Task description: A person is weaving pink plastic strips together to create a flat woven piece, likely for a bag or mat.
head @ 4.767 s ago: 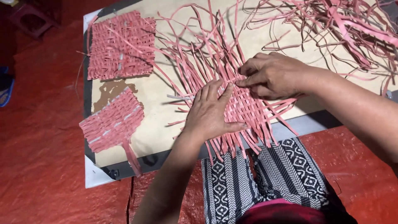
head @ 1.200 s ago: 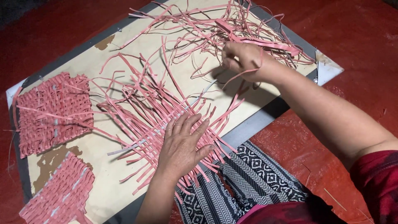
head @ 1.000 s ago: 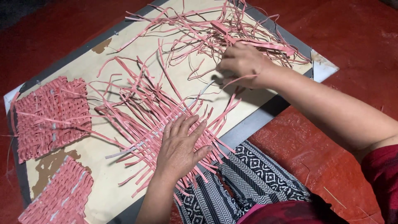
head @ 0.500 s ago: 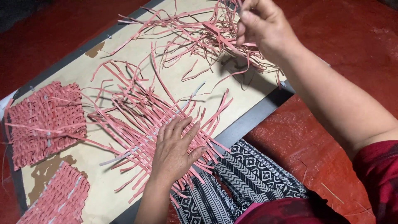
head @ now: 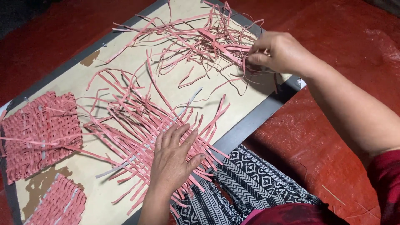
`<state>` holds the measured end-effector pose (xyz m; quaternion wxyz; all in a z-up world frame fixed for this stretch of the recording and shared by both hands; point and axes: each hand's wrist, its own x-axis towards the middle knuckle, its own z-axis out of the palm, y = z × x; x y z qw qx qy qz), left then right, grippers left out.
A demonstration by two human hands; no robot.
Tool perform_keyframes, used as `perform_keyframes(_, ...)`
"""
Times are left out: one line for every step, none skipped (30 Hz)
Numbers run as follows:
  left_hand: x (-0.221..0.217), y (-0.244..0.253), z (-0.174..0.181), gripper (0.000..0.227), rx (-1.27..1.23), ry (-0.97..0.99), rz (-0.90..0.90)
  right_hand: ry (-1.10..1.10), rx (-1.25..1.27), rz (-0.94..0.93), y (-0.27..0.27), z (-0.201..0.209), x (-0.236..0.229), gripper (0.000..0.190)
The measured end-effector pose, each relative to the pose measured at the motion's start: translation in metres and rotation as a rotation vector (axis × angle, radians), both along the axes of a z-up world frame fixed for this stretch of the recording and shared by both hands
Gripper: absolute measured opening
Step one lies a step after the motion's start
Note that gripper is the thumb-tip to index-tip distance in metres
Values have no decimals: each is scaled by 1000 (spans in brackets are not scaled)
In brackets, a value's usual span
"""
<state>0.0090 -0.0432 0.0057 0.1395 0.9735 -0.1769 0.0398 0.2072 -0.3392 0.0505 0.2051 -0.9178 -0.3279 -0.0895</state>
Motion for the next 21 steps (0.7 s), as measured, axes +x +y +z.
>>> perform_keyframes(0,0,0,67,0,-2,1,-2,0,1,7,4,10,17)
perform_keyframes(0,-1,1,69,2,19,10,14,64,-96,14,7,21,14)
perform_keyframes(0,-1,1,71,3,41,20,32,127,-192,22,11,31,12)
perform_keyframes(-1,-1,0,71,3,38,21,29,126,-190,26,5,49,12)
perform_keyframes(-1,-1,0,70,-8,22,13,-32,133,-237,32,-1,69,11)
perform_keyframes(-1,0,0,70,-19,6,5,-93,140,-283,39,-7,88,11)
perform_keyframes(-1,0,0,70,-20,5,11,-94,140,-277,49,0,91,11)
perform_keyframes(0,0,0,70,-21,7,7,18,109,-414,60,7,93,20)
perform_keyframes(-1,1,0,70,-20,10,4,131,76,-547,71,14,96,29)
perform_keyframes(0,1,0,70,-21,9,10,130,75,-541,71,6,110,29)
perform_keyframes(0,1,0,69,-23,6,0,180,36,-591,71,-1,123,39)
perform_keyframes(0,2,0,69,-26,4,-10,229,-4,-641,70,-9,136,50)
perform_keyframes(0,2,0,69,-26,3,-7,227,-4,-638,68,-18,149,50)
perform_keyframes(0,2,1,67,-23,17,-4,289,1,-619,65,-26,161,42)
perform_keyframes(0,3,1,65,-22,33,0,352,4,-598,64,-36,174,43)
perform_keyframes(0,3,1,65,-23,34,4,353,2,-594,64,-33,170,43)
perform_keyframes(0,3,0,63,-32,18,-1,391,182,-555,64,-31,166,25)
perform_keyframes(0,3,0,60,-42,2,-7,427,362,-512,64,-30,162,31)
perform_keyframes(0,3,0,60,-45,4,-6,428,358,-512,64,-25,160,31)
perform_keyframes(-1,3,1,60,-43,5,-4,500,415,-475,64,-21,158,18)
perform_keyframes(0,3,2,60,-39,4,-4,568,475,-439,64,-15,156,11)
